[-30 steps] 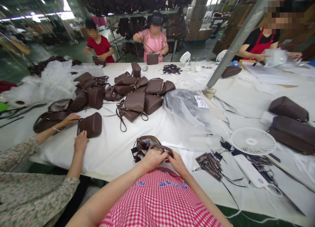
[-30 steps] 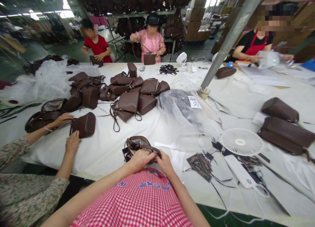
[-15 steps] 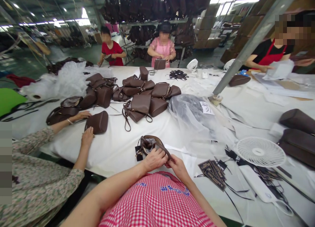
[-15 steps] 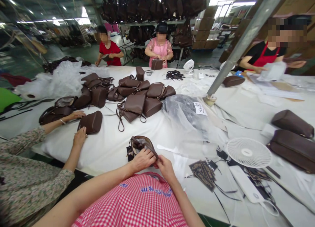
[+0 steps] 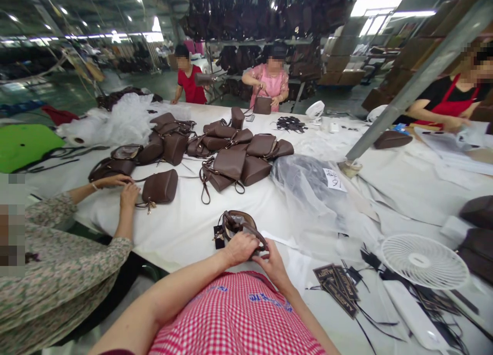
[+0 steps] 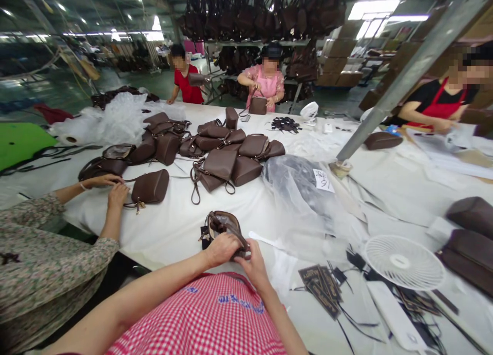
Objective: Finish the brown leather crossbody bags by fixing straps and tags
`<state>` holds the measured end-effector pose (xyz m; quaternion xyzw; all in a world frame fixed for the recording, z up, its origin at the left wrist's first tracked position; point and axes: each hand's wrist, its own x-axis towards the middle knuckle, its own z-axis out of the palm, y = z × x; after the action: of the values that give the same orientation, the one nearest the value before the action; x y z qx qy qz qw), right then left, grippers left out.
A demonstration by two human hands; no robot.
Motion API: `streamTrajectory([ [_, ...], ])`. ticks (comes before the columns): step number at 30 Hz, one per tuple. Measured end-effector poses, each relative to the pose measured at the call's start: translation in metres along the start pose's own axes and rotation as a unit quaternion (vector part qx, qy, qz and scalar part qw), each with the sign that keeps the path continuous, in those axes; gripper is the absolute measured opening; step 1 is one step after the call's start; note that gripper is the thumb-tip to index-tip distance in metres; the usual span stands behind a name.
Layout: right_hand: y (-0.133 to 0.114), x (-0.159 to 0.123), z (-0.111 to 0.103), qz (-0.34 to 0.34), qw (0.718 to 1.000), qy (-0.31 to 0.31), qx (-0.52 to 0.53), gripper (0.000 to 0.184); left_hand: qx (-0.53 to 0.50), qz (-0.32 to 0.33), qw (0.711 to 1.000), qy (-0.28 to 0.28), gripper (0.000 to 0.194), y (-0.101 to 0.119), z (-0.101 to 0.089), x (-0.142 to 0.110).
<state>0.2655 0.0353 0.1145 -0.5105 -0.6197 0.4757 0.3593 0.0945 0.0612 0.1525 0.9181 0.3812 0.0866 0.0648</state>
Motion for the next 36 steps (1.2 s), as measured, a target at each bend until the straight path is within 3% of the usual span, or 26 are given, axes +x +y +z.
streamTrajectory([
  [3,0.001,0.009,0.008,-0.055,0.996,0.035,-0.055,0.06,-0.046,-0.039,0.998,-0.007,0.015,0.003,0.004,0.002],
  [6,-0.002,0.02,0.017,-0.054,0.993,0.059,-0.09,0.041,-0.051,-0.064,0.997,-0.002,0.013,0.006,0.001,0.002],
  [10,-0.006,0.027,0.021,-0.041,0.992,0.041,-0.112,0.02,-0.041,-0.141,0.989,0.022,0.014,0.003,-0.013,0.001],
  [13,-0.004,0.026,0.018,-0.047,0.99,0.04,-0.124,0.019,-0.039,-0.215,0.973,0.071,0.023,-0.001,-0.022,-0.002],
  [17,0.001,0.025,0.014,-0.057,0.987,0.035,-0.148,0.021,-0.056,-0.249,0.955,0.151,0.018,-0.005,-0.026,-0.007],
  [23,0.003,0.021,0.008,-0.07,0.984,0.035,-0.161,0.023,-0.063,-0.3,0.932,0.193,0.016,-0.013,-0.031,-0.008],
  [28,0.013,0.003,-0.011,-0.065,0.981,0.024,-0.179,0.023,-0.111,-0.4,0.88,0.23,0.018,-0.028,-0.034,-0.013],
  [33,0.026,-0.003,-0.039,-0.06,0.975,0.043,-0.21,0.021,-0.25,-0.374,0.857,0.253,0.018,-0.038,-0.028,-0.014],
  [36,0.029,0.0,-0.058,-0.055,0.968,0.041,-0.242,0.017,-0.347,-0.324,0.853,0.215,0.014,-0.039,-0.024,-0.015],
])
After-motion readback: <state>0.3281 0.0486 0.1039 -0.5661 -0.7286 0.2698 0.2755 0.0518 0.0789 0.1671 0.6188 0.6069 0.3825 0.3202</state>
